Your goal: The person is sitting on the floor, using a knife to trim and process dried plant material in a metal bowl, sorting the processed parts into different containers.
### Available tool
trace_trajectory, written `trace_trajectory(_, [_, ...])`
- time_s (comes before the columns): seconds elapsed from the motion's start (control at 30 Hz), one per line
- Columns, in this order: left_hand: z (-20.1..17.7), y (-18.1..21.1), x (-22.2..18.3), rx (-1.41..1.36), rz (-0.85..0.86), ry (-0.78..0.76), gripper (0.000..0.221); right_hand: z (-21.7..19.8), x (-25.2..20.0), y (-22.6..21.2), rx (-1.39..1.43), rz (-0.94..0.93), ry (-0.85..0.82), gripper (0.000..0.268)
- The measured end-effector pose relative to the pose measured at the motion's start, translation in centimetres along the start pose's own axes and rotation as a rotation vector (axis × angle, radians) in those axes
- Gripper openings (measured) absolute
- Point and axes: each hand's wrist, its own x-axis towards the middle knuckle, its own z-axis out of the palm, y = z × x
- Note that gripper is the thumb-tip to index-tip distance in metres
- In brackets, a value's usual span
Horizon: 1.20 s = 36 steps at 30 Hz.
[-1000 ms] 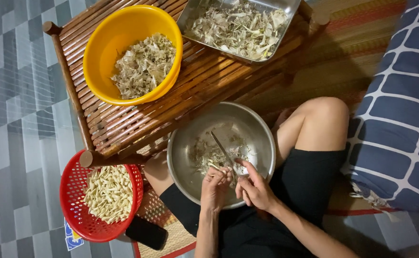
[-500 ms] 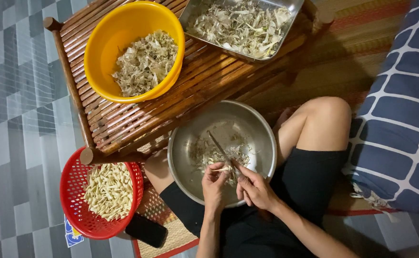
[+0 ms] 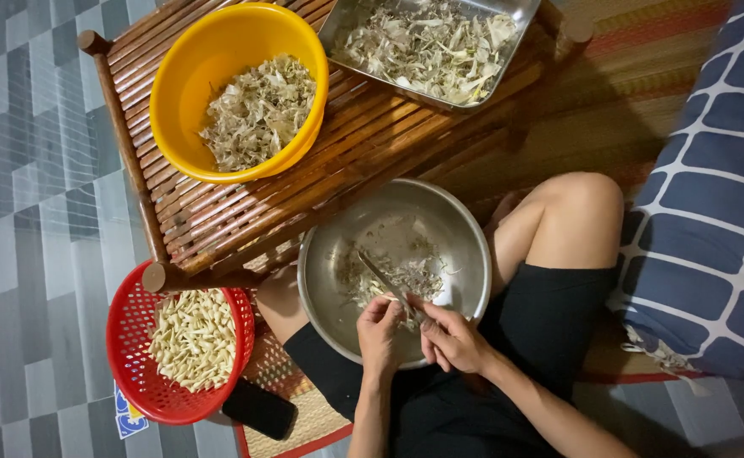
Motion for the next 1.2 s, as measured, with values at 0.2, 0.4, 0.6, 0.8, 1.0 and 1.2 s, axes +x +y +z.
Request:
trace_trajectory(0.2, [0.9, 1.0, -0.4, -0.123, 0.032, -0.037, 0.012, 0.1, -0.1, -0.4, -0.051, 0.045, -0.005, 0.064])
trace_trajectory(0.4, [1.0, 0.9, -0.4, -0.026, 0.097, -0.028, 0.012, 0.0, -0.1, -0.4, 0.016, 0.011, -0.047, 0.067])
trace_trajectory(0.6, [0.1, -0.4, 0.2, 0.065, 0.101, -0.032, 0.008, -0.4, 0.1, 0.8, 0.044, -0.009, -0.071, 0.072])
trace_trajectory(0.8, [0.2, -0.5, -0.1, 0.147, 0.106, 0.027, 0.021, 0.0, 0.2, -0.8, -0.027, 0.041, -0.073, 0.073])
trace_trajectory(1.0, [1.3, 1.0, -0.6, 0.159, 0.149, -0.020, 0.011, -0.1, 0.6, -0.3, -0.046, 0.051, -0.055, 0.072])
trace_trajectory(1.2, [0.1, -0.6, -0.1, 0.111, 0.149, 0.010, 0.003, 0.0, 0.4, -0.6, -0.057, 0.063, -0.001, 0.067])
